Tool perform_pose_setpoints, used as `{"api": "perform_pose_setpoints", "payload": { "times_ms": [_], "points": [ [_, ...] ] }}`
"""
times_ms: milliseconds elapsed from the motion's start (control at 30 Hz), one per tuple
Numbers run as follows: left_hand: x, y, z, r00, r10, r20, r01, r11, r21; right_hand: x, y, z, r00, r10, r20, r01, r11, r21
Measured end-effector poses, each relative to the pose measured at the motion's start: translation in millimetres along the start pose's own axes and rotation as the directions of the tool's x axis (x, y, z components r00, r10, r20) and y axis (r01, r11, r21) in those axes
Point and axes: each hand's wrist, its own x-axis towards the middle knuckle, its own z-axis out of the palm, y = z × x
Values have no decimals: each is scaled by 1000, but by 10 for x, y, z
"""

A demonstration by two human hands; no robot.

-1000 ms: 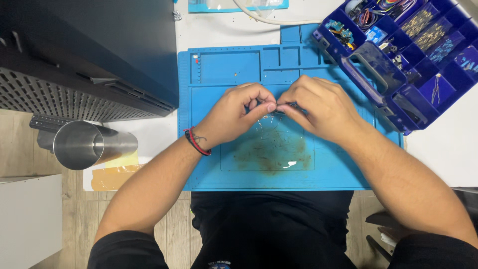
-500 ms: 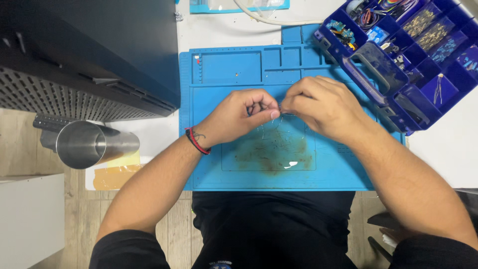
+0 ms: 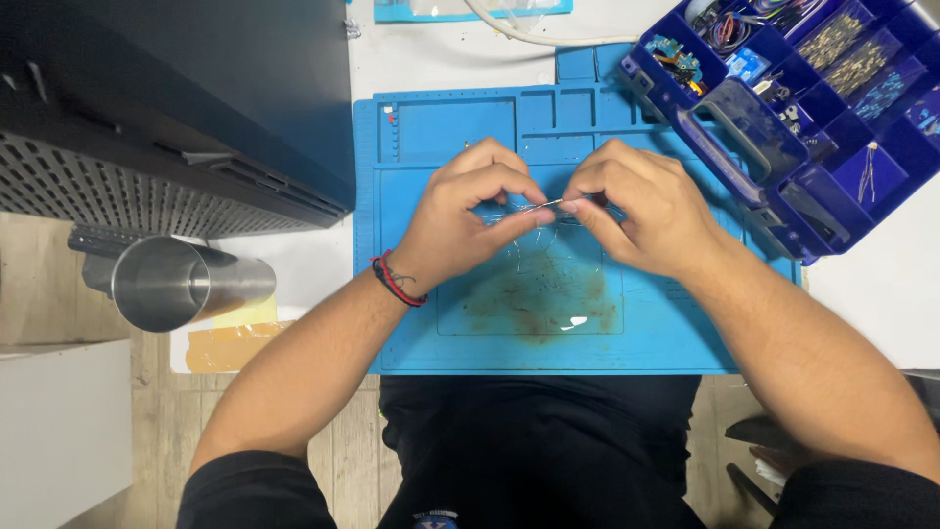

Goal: The person repeatedly picks up small metal wire pieces from a blue work mat and twists them together by hand. The person places the twisted wire back onto the mat and continues the process with additional pieces.

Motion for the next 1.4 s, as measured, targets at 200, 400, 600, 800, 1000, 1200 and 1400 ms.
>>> {"api": "perform_pose_setpoints", "payload": {
  "times_ms": [200,400,600,800,1000,1200,1400],
  "points": [
    [-33,-64,51,997,-74,-21,70,987,-143,-1,8,22,1000,15,-17,-14,1000,18],
    [-41,-100,54,995,-94,-17,89,979,-183,80,-113,16,999,-19,-39,19,1000,6],
    [-46,-104,53,997,-76,-27,71,987,-143,61,-124,9,997,-29,-67,26,999,-39],
    [-33,-53,58,998,-26,-59,16,987,-159,0,-68,107,990,23,-142,-10,996,89],
    [-45,-26,91,995,20,-101,-32,993,-117,28,-98,90,989,1,-145,13,995,99],
    [-40,9,84,992,42,-117,-51,996,-77,45,-132,92,988,4,-153,10,996,91],
    [-29,-59,89,996,-1,-91,-12,990,-144,115,-204,22,997,-37,-74,31,996,-88]
  ]
}}
